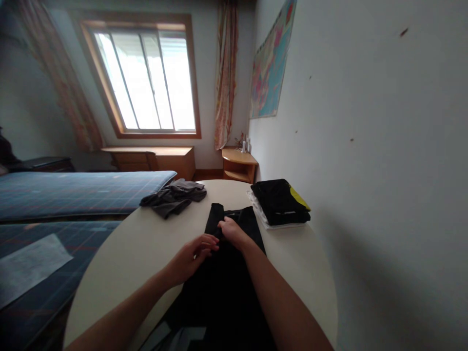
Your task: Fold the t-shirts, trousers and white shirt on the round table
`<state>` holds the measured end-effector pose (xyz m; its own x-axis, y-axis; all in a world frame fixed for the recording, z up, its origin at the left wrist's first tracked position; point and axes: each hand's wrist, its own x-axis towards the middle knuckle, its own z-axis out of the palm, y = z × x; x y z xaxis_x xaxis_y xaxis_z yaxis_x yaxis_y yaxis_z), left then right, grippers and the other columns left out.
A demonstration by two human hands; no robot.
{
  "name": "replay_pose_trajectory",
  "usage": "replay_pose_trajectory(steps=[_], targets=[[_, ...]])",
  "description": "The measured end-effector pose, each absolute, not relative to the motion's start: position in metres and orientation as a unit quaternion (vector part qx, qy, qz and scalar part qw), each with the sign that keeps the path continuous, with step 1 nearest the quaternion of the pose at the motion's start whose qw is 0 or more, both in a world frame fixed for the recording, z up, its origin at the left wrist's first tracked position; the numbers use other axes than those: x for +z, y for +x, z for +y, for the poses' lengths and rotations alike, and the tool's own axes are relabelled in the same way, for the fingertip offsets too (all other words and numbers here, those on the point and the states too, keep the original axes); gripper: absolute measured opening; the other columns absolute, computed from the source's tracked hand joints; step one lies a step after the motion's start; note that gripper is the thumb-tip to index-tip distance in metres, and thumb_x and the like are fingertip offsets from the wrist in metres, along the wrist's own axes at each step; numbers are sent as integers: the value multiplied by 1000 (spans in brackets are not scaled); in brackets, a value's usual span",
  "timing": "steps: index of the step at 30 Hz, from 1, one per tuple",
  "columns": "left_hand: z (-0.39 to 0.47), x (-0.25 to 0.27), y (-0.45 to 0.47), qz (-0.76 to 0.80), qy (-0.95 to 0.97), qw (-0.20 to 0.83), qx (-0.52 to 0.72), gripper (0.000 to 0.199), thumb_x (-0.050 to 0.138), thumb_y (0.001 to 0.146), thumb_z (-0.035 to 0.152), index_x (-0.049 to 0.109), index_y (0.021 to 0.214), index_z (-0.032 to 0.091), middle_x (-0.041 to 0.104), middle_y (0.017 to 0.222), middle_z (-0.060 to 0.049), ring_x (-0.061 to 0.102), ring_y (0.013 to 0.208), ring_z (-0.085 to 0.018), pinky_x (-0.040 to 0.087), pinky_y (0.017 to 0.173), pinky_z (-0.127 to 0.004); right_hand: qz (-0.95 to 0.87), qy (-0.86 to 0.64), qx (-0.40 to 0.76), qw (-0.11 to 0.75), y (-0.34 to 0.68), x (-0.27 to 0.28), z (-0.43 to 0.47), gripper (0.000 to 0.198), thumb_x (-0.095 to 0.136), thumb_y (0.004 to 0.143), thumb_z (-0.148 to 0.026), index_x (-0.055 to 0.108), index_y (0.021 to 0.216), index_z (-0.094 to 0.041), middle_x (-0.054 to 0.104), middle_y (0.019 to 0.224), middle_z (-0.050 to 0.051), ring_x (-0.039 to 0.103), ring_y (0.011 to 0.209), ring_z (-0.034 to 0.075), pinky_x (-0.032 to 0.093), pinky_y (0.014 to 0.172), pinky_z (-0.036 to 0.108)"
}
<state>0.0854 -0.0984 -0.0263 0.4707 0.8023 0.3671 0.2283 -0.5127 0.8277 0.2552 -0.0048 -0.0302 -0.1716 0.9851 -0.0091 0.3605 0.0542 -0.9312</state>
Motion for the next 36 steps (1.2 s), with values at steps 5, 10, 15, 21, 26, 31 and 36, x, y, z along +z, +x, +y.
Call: replay_pose_trajectory(steps=[5, 10, 15, 21, 26, 31, 36], targets=[[-92, -41, 87, 394, 824, 247, 323, 52, 61, 84, 21, 49, 135, 23, 50, 144, -11, 45, 135, -27, 34, 116, -48, -659, -545, 387, 344, 268, -32, -3, 43, 52, 71, -9, 64, 111, -14, 71, 101, 8, 66, 94, 21, 53, 81, 30], [-92, -53, 89, 444, 837, 218, 234, 62, 59, 89, 34, 41, 146, 21, 39, 155, -12, 32, 145, -30, 26, 120, -51, -726, -583, 216, 294, 274, -21, -12, 68, 57, 78, -15, 45, 145, -14, 46, 146, 17, 48, 132, 27, 38, 109, 38], [-90, -55, 91, 458, 844, 190, 205, 56, 56, 92, 40, 47, 143, 20, 37, 156, -11, 28, 147, -29, 24, 120, -50, -775, -612, 140, 66, 282, -7, -36, 55, 57, 89, -38, 51, 143, -28, 38, 154, 15, 41, 136, 40, 36, 105, 58], [-76, -56, 85, 471, 839, 174, 211, 54, 55, 92, 41, 49, 141, 18, 39, 155, -13, 28, 147, -28, 24, 120, -48, -767, -599, 229, -17, 272, -15, -40, 64, 45, 95, -52, 33, 153, -31, 25, 161, 15, 18, 147, 43, 20, 108, 71], [-67, -51, 74, 510, 802, 151, 272, 44, 51, 95, 36, 55, 134, 16, 50, 147, -14, 43, 138, -27, 32, 117, -44, -755, -617, 219, -33, 258, -22, -17, 63, 35, 99, -49, 20, 157, -29, 9, 165, 10, 4, 150, 37, 8, 114, 66], [-68, -48, 66, 533, 777, 134, 307, 39, 54, 91, 32, 58, 127, 16, 60, 134, -13, 54, 126, -27, 39, 111, -43, -744, -634, 209, -25, 250, -29, 16, 65, 30, 99, -44, 12, 158, -26, 2, 166, 7, -2, 150, 36, 3, 115, 65], [-69, -49, 57, 535, 774, 123, 316, 37, 58, 89, 32, 60, 122, 17, 63, 126, -12, 56, 121, -27, 42, 107, -42, -735, -656, 168, 29, 247, -37, 46, 62, 27, 99, -40, 17, 158, -25, 8, 166, 7, 1, 151, 34, 2, 116, 62]])
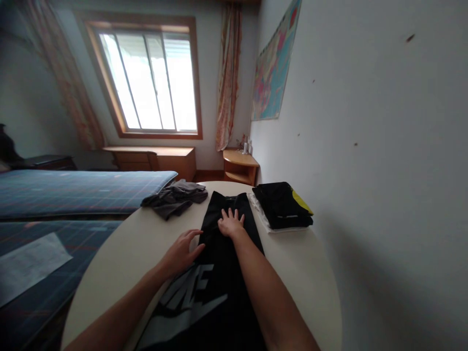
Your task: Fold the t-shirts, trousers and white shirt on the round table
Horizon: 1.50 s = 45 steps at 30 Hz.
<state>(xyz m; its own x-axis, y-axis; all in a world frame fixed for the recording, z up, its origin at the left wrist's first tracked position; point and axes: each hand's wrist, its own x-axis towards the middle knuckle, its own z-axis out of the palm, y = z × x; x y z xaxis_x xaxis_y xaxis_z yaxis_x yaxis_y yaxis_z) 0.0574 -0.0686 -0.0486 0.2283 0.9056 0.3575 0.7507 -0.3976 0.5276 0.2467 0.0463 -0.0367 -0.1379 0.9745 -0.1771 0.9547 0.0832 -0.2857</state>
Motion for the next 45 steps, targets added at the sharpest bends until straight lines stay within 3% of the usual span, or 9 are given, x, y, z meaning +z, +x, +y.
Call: replay_pose_trajectory(steps=[6, 10, 13, 19, 27, 33, 36, 40, 45], targets=[[-68, -46, 50, 534, 786, 132, 283, 36, 61, 87, 34, 62, 119, 18, 66, 122, -11, 59, 116, -27, 42, 105, -40, -742, -653, 92, 123, 249, -35, 54, 55, 28, 100, -40, 32, 153, -25, 24, 162, 7, 17, 148, 28, 12, 118, 52], [-72, -40, 51, 535, 795, 120, 259, 40, 61, 87, 37, 61, 122, 18, 65, 126, -11, 58, 120, -27, 40, 107, -40, -758, -633, 52, 148, 250, -28, 31, 48, 35, 98, -31, 47, 144, -27, 36, 155, 8, 33, 140, 26, 21, 116, 45], [-77, -31, 53, 560, 789, 104, 231, 38, 63, 85, 39, 64, 117, 19, 68, 119, -11, 60, 114, -29, 42, 101, -40, -778, -614, 34, 126, 250, -26, 2, 51, 38, 95, -30, 45, 146, -27, 40, 152, 12, 39, 135, 31, 26, 112, 52], [-85, -21, 55, 610, 758, 148, 180, 47, 64, 82, 42, 57, 125, 23, 72, 95, -2, 68, 90, -24, 47, 75, -30, -807, -580, 109, 25, 249, -32, -37, 59, 34, 99, -43, 21, 156, -35, 23, 162, 13, 19, 145, 46, 19, 106, 72], [-80, -25, 50, 655, 726, 119, 172, 69, 63, 82, 49, 41, 143, 23, 71, 113, -7, 68, 102, -27, 46, 80, -31, -781, -606, 142, 58, 244, -44, 16, 57, 31, 101, -44, 22, 156, -34, 15, 165, 8, 7, 149, 40, 7, 112, 68], [-71, -29, 36, 685, 697, 120, 178, 67, 65, 82, 33, 41, 144, 21, 72, 108, -4, 68, 99, -25, 45, 78, -29, -784, -594, 140, 111, 250, -34, 37, 53, 31, 101, -43, 33, 152, -29, 24, 162, 5, 17, 149, 31, 16, 116, 59], [-67, -29, 32, 697, 682, 128, 183, 57, 63, 85, 28, 47, 139, 23, 73, 107, -2, 68, 97, -23, 45, 76, -28, -792, -585, 125, 117, 263, -25, 25, 50, 36, 100, -38, 43, 147, -22, 30, 160, 10, 24, 147, 26, 21, 117, 49], [-66, -26, 32, 715, 656, 113, 213, 44, 60, 88, 29, 54, 131, 28, 73, 110, -1, 68, 98, -24, 45, 75, -29, -799, -584, 132, 50, 284, -14, -5, 62, 56, 90, -42, 44, 147, -22, 29, 159, 15, 24, 146, 34, 19, 116, 57], [-68, -18, 35, 623, 684, 173, 337, 44, 63, 84, 30, 55, 127, 25, 73, 109, -3, 66, 75, -17, 49, 74, -30, -803, -570, 173, -13, 300, -11, -39, 68, 54, 89, -50, 39, 151, -24, 25, 161, 13, 19, 148, 37, 17, 116, 58]])
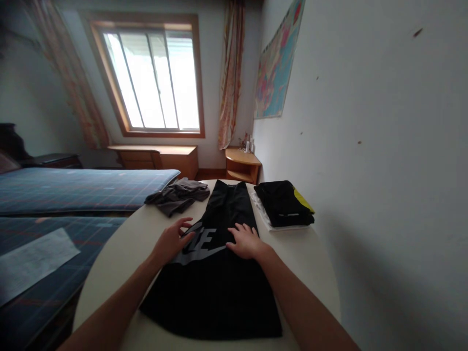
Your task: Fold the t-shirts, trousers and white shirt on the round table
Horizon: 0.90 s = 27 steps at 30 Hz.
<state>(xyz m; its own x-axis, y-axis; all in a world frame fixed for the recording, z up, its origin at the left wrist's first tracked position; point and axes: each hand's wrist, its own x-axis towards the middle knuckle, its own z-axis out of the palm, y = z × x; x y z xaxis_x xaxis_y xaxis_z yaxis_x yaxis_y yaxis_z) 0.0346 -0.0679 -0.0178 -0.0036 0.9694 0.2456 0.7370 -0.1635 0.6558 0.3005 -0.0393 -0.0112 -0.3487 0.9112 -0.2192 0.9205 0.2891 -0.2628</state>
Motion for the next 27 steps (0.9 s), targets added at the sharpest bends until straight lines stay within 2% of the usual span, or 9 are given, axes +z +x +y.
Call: replay_pose_trajectory(steps=[3, 7, 9, 12, 14, 17, 22, 25, 27], targets=[[-72, -17, 40, 509, 705, 293, 398, 52, 68, 78, 31, 54, 127, 22, 68, 120, -6, 63, 70, -13, 52, 69, -28, 804, 561, -196, -8, 304, -20, -53, 70, 50, 91, -53, 34, 153, -26, 20, 163, 9, 13, 150, 35, 15, 118, 55], [-80, -22, 49, 421, 705, 446, 355, 61, 73, 76, 34, 53, 132, 19, 71, 102, -7, 65, 76, -15, 50, 64, -25, 810, 553, -180, -72, 308, -33, -63, 64, 44, 95, -56, 36, 152, -28, 23, 163, 6, 11, 151, 31, 9, 120, 53], [-82, -24, 51, 400, 705, 487, 326, 58, 72, 77, 36, 55, 130, 19, 71, 106, -8, 67, 79, -16, 51, 61, -24, 817, 542, -176, -90, 311, -37, -66, 63, 46, 94, -58, 40, 150, -30, 27, 161, 6, 13, 150, 31, 9, 120, 54], [-82, -27, 51, 416, 731, 439, 317, 39, 65, 81, 32, 61, 118, 20, 68, 117, -8, 67, 78, -15, 53, 62, -26, 826, 527, -179, -95, 315, -40, -66, 64, 47, 92, -62, 42, 149, -32, 27, 161, 4, 11, 151, 32, 8, 120, 55], [-80, -29, 50, 441, 769, 353, 300, 33, 61, 82, 25, 64, 114, 21, 71, 109, -5, 66, 78, -15, 53, 69, -28, 829, 520, -182, -92, 317, -40, -66, 65, 47, 91, -64, 41, 149, -33, 26, 162, 4, 10, 151, 32, 8, 119, 55], [-78, -32, 47, 448, 810, 268, 267, 35, 61, 80, 18, 65, 115, 23, 73, 104, -2, 66, 91, -17, 52, 86, -30, 833, 514, -183, -87, 319, -40, -64, 67, 48, 90, -65, 41, 149, -34, 25, 162, 4, 10, 150, 33, 8, 119, 55], [-77, -36, 47, 384, 863, 229, 237, 36, 62, 86, 23, 65, 121, 25, 70, 118, -4, 61, 111, -20, 44, 102, -35, 834, 515, -174, -91, 320, -41, -63, 67, 48, 90, -65, 42, 148, -34, 27, 162, 4, 12, 150, 32, 9, 119, 55], [-79, -35, 50, 349, 887, 208, 219, 34, 54, 93, 21, 66, 124, 29, 66, 121, -4, 58, 112, -20, 43, 103, -34, 834, 519, -163, -97, 320, -42, -62, 66, 47, 90, -66, 42, 148, -34, 28, 161, 3, 14, 150, 32, 9, 119, 55], [-82, -32, 53, 340, 899, 193, 199, 30, 50, 95, 22, 71, 114, 30, 64, 115, -5, 58, 108, -19, 43, 101, -34, 833, 521, -155, -101, 319, -44, -61, 66, 46, 90, -66, 43, 148, -34, 29, 161, 3, 15, 150, 32, 9, 119, 55]])
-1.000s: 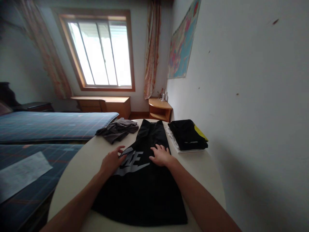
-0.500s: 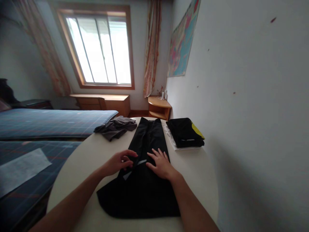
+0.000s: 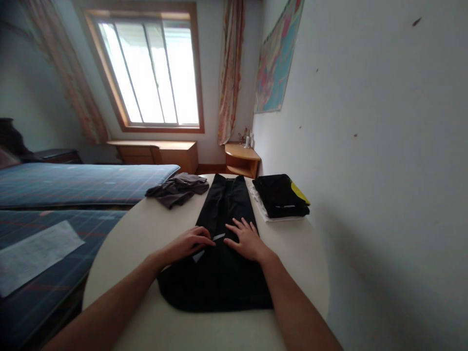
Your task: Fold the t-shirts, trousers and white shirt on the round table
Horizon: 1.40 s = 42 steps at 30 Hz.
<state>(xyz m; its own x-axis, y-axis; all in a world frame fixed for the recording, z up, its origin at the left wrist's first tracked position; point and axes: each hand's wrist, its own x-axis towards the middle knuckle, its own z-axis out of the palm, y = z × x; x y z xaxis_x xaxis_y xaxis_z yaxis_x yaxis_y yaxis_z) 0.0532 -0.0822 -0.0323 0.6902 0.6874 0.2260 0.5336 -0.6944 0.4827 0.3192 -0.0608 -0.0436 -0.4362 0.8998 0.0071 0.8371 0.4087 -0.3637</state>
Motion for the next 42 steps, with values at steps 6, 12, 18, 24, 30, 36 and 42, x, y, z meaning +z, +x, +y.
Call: replay_pose_trajectory(steps=[6, 12, 18, 24, 30, 36, 42], targets=[[-91, -27, 66, 349, 894, 171, 222, 15, 58, 91, 25, 71, 96, 23, 63, 104, -6, 58, 99, -20, 46, 94, -32, -835, -520, 144, 106, 318, -44, -60, 65, 46, 91, -65, 44, 147, -34, 31, 160, 3, 16, 150, 31, 11, 119, 54], [-92, -26, 62, 345, 900, 173, 203, 34, 52, 82, 7, 72, 102, 27, 62, 110, -4, 58, 105, -19, 45, 99, -33, -834, -520, 150, 106, 319, -40, -61, 65, 49, 90, -64, 46, 146, -33, 30, 160, 4, 17, 149, 32, 13, 119, 54], [-91, -27, 54, 351, 889, 211, 205, 24, 61, 78, 11, 72, 94, 25, 59, 122, -5, 57, 114, -21, 43, 105, -35, -834, -517, 156, 113, 320, -39, -64, 64, 49, 90, -64, 47, 145, -32, 32, 159, 4, 18, 149, 32, 12, 119, 55], [-90, -30, 58, 358, 889, 188, 213, 21, 61, 78, 10, 70, 91, 24, 61, 120, -4, 56, 112, -21, 43, 104, -36, -833, -519, 144, 131, 321, -45, -64, 61, 48, 90, -64, 50, 143, -33, 35, 158, 3, 20, 149, 30, 13, 119, 53], [-88, -31, 60, 361, 888, 186, 216, 17, 59, 84, 14, 70, 93, 24, 61, 115, -5, 58, 108, -21, 45, 100, -34, -836, -513, 150, 128, 322, -45, -63, 61, 50, 90, -63, 50, 143, -32, 35, 158, 4, 21, 148, 31, 13, 119, 56], [-81, -37, 60, 363, 888, 162, 230, 15, 57, 89, 20, 70, 97, 23, 65, 99, -5, 60, 98, -20, 48, 90, -31, -845, -495, 146, 143, 319, -41, -67, 52, 55, 91, -52, 54, 140, -32, 42, 154, 5, 26, 146, 30, 15, 118, 57], [-75, -45, 66, 320, 902, 149, 248, 17, 52, 94, 25, 68, 99, 22, 69, 98, -5, 62, 94, -18, 49, 86, -29, -868, -435, 130, 202, 314, -40, -69, 46, 62, 90, -35, 58, 135, -28, 58, 138, 9, 43, 135, 29, 25, 115, 57]])
